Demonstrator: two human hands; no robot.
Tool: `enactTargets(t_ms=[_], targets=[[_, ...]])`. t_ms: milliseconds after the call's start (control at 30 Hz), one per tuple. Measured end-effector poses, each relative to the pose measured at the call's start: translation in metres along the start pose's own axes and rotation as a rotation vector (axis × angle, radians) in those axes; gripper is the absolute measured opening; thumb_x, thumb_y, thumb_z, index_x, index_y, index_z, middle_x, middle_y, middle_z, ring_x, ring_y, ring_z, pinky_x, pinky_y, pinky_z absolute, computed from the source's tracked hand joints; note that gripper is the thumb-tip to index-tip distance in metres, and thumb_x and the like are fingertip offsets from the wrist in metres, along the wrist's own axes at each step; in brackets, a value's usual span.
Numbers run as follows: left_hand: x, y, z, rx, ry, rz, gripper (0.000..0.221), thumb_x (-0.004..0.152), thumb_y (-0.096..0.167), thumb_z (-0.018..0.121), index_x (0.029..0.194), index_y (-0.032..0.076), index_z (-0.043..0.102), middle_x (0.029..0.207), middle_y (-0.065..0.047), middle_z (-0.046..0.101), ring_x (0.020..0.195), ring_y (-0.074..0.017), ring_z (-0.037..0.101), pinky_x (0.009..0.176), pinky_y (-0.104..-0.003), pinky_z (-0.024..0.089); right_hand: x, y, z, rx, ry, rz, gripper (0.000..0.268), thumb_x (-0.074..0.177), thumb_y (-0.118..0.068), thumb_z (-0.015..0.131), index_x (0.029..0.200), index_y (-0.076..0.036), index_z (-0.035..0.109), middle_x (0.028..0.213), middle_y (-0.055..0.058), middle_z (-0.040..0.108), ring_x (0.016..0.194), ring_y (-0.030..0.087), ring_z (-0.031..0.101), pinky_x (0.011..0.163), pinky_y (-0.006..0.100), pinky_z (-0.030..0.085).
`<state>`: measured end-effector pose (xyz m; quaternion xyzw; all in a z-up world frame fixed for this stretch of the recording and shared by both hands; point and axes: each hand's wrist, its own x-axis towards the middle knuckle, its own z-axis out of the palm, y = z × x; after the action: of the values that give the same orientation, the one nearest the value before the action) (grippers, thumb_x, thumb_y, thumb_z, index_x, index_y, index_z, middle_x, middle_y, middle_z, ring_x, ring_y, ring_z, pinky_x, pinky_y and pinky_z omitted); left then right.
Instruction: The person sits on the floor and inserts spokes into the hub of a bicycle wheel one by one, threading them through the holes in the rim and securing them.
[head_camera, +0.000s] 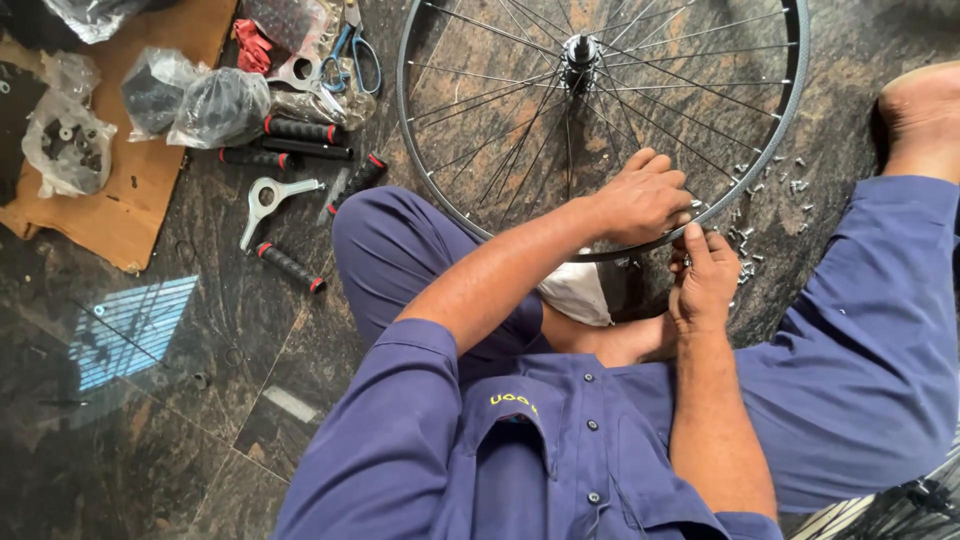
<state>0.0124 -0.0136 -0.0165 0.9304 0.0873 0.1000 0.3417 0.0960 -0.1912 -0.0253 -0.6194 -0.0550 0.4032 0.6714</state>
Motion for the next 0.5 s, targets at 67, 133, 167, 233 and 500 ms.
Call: enactTargets(t_ms=[67, 133, 167, 233, 500], targets=[[0.002, -0.001, -0.001, -0.049, -0.001, 0.006, 0.018, 0.086, 0.029, 0.069, 0.094, 0.014, 0.073, 0.093, -0.004, 0.060, 0.100, -0.0259, 0.050, 0.099, -0.045, 0.029, 0.001, 0.000, -0.001, 0.010, 0.001, -0.001, 0.022, 0.104, -0.022, 0.072, 0.097, -0.002, 0.067, 0.081, 0.002, 0.063, 0.066, 0.008, 0.054, 0.058, 0.022, 0.042], [0.001, 0.001, -0.003, -0.033, 0.002, 0.016, 0.015, 0.089, 0.029, 0.069, 0.093, 0.014, 0.073, 0.093, -0.005, 0.060, 0.101, -0.0264, 0.050, 0.099, -0.046, 0.030, 0.001, 0.000, -0.002, 0.003, -0.002, 0.008, 0.021, 0.102, -0.022, 0.073, 0.097, -0.003, 0.068, 0.081, 0.002, 0.064, 0.067, 0.009, 0.055, 0.059, 0.022, 0.043], [0.000, 0.003, -0.005, -0.026, 0.005, 0.019, 0.015, 0.091, 0.028, 0.069, 0.092, 0.014, 0.073, 0.093, -0.005, 0.060, 0.101, -0.0266, 0.049, 0.099, -0.047, 0.031, 0.001, 0.000, -0.003, -0.002, -0.005, 0.014, 0.020, 0.101, -0.022, 0.073, 0.097, -0.003, 0.068, 0.081, 0.002, 0.064, 0.067, 0.009, 0.055, 0.059, 0.022, 0.043], [-0.005, 0.010, -0.014, 0.018, 0.208, 0.087, 0.016, 0.086, 0.029, 0.072, 0.085, 0.013, 0.071, 0.092, -0.007, 0.059, 0.100, -0.0286, 0.050, 0.098, -0.047, 0.036, 0.003, -0.001, -0.003, -0.013, 0.000, 0.023, 0.021, 0.101, -0.022, 0.073, 0.094, -0.003, 0.067, 0.080, 0.002, 0.064, 0.067, 0.009, 0.055, 0.059, 0.022, 0.044], [-0.043, -0.035, -0.059, 0.378, 0.772, -0.453, 0.026, 0.083, 0.012, 0.068, 0.105, 0.009, 0.055, 0.097, -0.013, 0.059, 0.090, -0.0353, 0.061, 0.078, -0.047, 0.049, 0.026, 0.009, -0.023, -0.054, 0.074, -0.010, 0.024, 0.102, -0.023, 0.073, 0.089, -0.004, 0.067, 0.080, 0.001, 0.064, 0.068, 0.009, 0.056, 0.058, 0.023, 0.043]])
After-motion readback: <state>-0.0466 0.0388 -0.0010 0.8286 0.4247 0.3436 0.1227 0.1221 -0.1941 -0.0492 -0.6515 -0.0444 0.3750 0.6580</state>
